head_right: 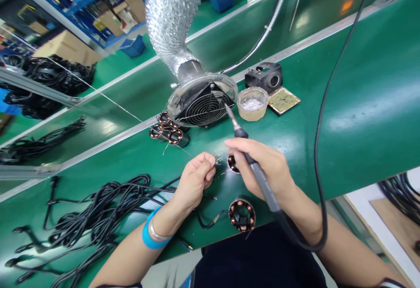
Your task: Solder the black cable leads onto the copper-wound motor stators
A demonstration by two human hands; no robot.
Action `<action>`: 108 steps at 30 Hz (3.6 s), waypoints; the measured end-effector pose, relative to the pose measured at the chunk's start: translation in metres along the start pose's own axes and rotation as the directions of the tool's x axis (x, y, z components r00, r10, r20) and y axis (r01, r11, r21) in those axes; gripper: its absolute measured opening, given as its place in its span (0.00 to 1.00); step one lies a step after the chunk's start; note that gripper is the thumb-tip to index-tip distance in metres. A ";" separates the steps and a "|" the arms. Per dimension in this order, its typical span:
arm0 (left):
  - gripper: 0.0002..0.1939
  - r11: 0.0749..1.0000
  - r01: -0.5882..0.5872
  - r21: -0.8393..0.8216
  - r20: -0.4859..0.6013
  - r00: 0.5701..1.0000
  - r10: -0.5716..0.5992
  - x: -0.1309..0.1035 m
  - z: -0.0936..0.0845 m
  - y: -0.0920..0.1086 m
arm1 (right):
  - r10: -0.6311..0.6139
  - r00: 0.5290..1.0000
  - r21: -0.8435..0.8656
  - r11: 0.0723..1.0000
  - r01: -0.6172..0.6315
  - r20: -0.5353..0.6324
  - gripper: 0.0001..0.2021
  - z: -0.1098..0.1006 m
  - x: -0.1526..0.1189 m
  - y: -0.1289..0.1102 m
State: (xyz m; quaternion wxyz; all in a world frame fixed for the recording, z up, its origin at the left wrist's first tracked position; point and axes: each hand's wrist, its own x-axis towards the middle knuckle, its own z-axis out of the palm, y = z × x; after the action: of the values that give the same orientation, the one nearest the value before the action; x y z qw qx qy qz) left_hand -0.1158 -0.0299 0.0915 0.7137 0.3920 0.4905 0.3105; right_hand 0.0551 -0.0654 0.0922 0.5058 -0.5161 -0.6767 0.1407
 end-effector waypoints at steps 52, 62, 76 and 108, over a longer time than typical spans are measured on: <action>0.15 0.996 -0.037 0.082 -0.007 0.999 0.037 0.000 -0.004 -0.003 | 0.048 0.999 0.162 0.986 -0.045 -0.012 0.13 -0.031 -0.009 -0.026; 0.15 0.996 -0.017 0.084 0.029 0.999 0.015 -0.001 -0.005 -0.002 | 0.038 0.995 0.154 0.988 -0.024 -0.093 0.15 -0.028 -0.013 -0.017; 0.21 0.852 -0.247 0.462 0.325 0.941 0.097 -0.011 -0.021 0.004 | -0.278 0.948 0.039 0.961 0.275 0.155 0.11 0.009 0.009 0.002; 0.14 0.998 0.051 0.048 0.146 0.988 -0.058 -0.005 0.000 0.000 | -0.066 0.996 -0.105 0.993 0.060 -0.053 0.17 0.020 -0.014 0.003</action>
State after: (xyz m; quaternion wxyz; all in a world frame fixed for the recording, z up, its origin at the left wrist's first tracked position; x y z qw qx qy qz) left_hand -0.1172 -0.0337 0.0941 0.7475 0.4159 0.4535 0.2501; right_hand 0.0397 -0.0692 0.0735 0.5014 -0.5236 -0.6847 0.0748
